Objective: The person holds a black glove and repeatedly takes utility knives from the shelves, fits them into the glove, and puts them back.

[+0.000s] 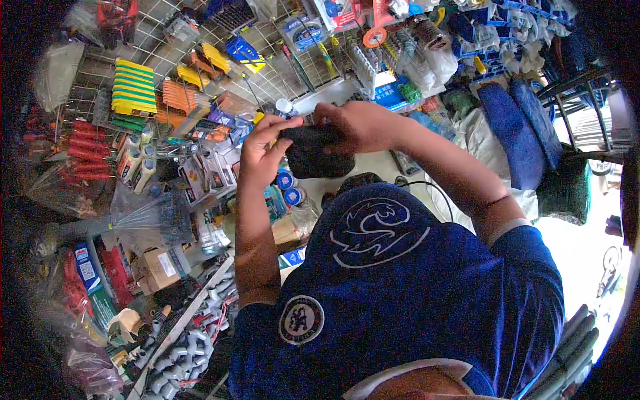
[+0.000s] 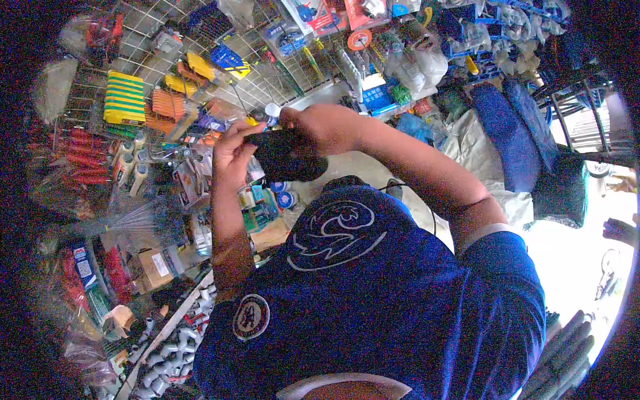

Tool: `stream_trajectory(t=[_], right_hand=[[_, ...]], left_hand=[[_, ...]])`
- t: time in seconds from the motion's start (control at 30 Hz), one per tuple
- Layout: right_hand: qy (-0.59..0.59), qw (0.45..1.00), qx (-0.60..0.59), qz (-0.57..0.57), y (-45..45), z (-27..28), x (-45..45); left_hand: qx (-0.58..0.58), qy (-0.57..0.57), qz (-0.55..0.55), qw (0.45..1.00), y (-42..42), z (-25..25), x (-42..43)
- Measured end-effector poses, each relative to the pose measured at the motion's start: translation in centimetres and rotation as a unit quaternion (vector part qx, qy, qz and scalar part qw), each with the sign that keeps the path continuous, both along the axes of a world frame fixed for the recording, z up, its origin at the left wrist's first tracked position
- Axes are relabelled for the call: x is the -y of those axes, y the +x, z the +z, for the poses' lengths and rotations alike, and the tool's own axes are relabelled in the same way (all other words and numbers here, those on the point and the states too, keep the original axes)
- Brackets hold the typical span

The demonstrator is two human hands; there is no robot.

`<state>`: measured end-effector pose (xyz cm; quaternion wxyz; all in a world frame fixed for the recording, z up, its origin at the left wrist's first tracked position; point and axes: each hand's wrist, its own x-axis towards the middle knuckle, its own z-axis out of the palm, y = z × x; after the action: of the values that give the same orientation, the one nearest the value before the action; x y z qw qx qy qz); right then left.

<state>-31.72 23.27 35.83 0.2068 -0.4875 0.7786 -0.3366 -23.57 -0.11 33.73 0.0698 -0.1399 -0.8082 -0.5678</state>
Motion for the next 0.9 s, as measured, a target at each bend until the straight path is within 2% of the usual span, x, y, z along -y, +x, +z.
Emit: stream_trajectory(t=[0.07,0.17,0.27,0.37,0.43,0.5,0.57,0.6,0.7,0.73,0.83,0.87,0.9], right_hand=[[0.091,0.996,-0.012,-0.005,-0.6,0.5,0.2],[0.012,0.987,-0.120,0.105,-1.4,-0.4,0.2],[-0.018,0.991,-0.091,0.094,-1.2,-0.5,-0.1],[-0.020,0.995,0.021,0.092,-2.3,1.4,-0.6],[-0.117,0.990,-0.035,0.078,-3.5,2.5,-1.1],[-0.230,0.960,-0.138,0.081,-4.2,4.8,-1.5],[-0.210,0.944,-0.238,0.090,-4.6,6.5,-1.7],[-0.199,0.932,-0.288,0.092,-4.8,7.0,-1.8],[-0.238,0.958,-0.163,0.015,-5.0,8.0,-2.1],[-0.165,0.940,-0.298,-0.021,-4.9,7.7,-1.6],[-0.126,0.927,-0.345,-0.073,-4.8,5.7,-1.0],[-0.147,0.936,-0.316,-0.052,-5.6,5.4,-0.8],[-0.197,0.921,-0.318,-0.106,-5.8,4.6,-0.6]], left_hand=[[-0.005,-0.031,-0.018,0.999,0.2,-0.5,0.2],[-0.041,-0.069,-0.024,0.996,0.1,-0.9,-0.1],[-0.007,-0.025,-0.001,1.000,0.5,-0.7,-0.2],[-0.022,-0.026,0.020,0.999,0.6,-0.9,0.3],[-0.016,-0.002,0.036,0.999,0.7,-0.5,0.4],[-0.032,0.044,0.046,0.997,0.6,-0.6,0.4],[-0.038,0.056,0.052,0.996,0.2,0.5,0.3],[-0.098,0.038,0.055,0.993,-0.3,0.8,0.3],[-0.108,0.008,0.109,0.988,-0.6,2.6,0.3],[-0.084,0.068,0.114,0.988,-0.9,2.7,0.1],[-0.139,0.063,0.114,0.982,-1.8,4.1,-1.0],[-0.137,0.018,0.090,0.986,-2.1,4.4,-0.8],[-0.196,-0.036,0.072,0.977,-2.6,4.9,-0.9]])
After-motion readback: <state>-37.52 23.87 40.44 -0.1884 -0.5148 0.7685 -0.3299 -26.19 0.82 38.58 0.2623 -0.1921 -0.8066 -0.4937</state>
